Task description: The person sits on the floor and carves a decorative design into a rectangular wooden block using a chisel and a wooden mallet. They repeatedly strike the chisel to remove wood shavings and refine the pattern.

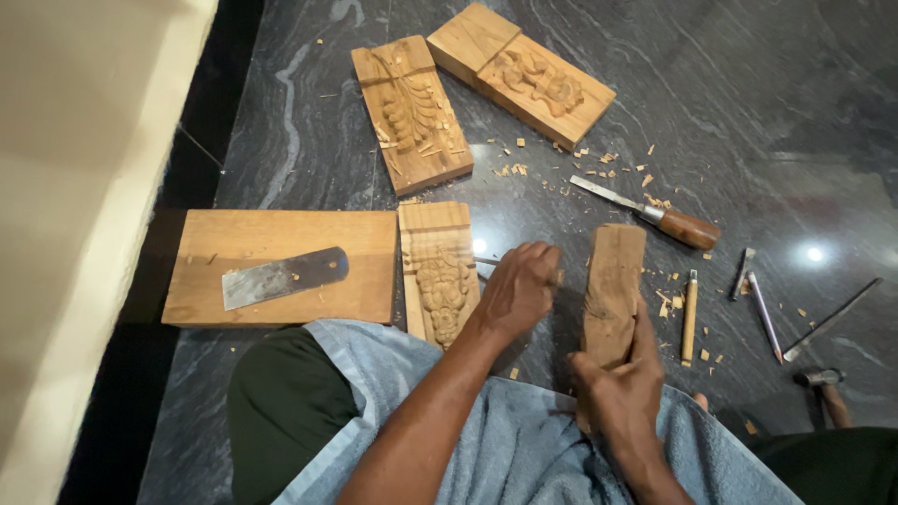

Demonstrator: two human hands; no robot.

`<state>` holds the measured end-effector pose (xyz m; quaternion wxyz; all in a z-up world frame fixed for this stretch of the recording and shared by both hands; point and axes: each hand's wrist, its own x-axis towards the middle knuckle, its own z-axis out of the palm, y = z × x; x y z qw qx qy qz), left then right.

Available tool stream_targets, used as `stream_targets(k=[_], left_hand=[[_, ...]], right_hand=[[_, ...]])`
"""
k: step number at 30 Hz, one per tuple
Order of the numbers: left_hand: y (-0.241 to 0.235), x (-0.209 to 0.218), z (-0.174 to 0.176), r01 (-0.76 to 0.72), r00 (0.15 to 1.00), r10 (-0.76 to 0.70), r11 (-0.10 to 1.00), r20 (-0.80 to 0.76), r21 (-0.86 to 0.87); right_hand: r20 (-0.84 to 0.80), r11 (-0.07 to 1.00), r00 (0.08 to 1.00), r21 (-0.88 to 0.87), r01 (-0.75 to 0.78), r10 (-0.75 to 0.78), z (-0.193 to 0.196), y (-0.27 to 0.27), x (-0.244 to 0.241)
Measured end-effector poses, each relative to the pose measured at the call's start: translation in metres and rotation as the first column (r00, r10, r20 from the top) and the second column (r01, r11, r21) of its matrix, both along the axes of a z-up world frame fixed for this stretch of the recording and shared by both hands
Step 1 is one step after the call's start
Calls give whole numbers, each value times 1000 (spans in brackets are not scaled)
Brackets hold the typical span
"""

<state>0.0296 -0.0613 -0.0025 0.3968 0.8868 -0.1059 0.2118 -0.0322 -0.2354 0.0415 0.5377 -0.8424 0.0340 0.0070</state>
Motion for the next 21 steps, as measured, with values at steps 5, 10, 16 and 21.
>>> stream_targets(k=[5, 10, 16, 21], left_hand=[[3, -2, 0, 22, 1000, -20, 996, 23, -90], [5, -7, 0, 51, 999, -51, 996, 6, -77], [11, -12, -5, 81, 995, -84, 995, -51, -61], [19, -17, -10, 102, 993, -100, 994, -59, 27]], right_hand=[[209, 995, 976, 63, -72, 58, 3, 7, -9], [-68, 999, 997, 25, -24, 26, 0, 23, -18], [-87, 978, 996, 208, 11, 7, 7, 31, -28], [-225, 948, 974, 308, 82, -11, 10, 39, -35]])
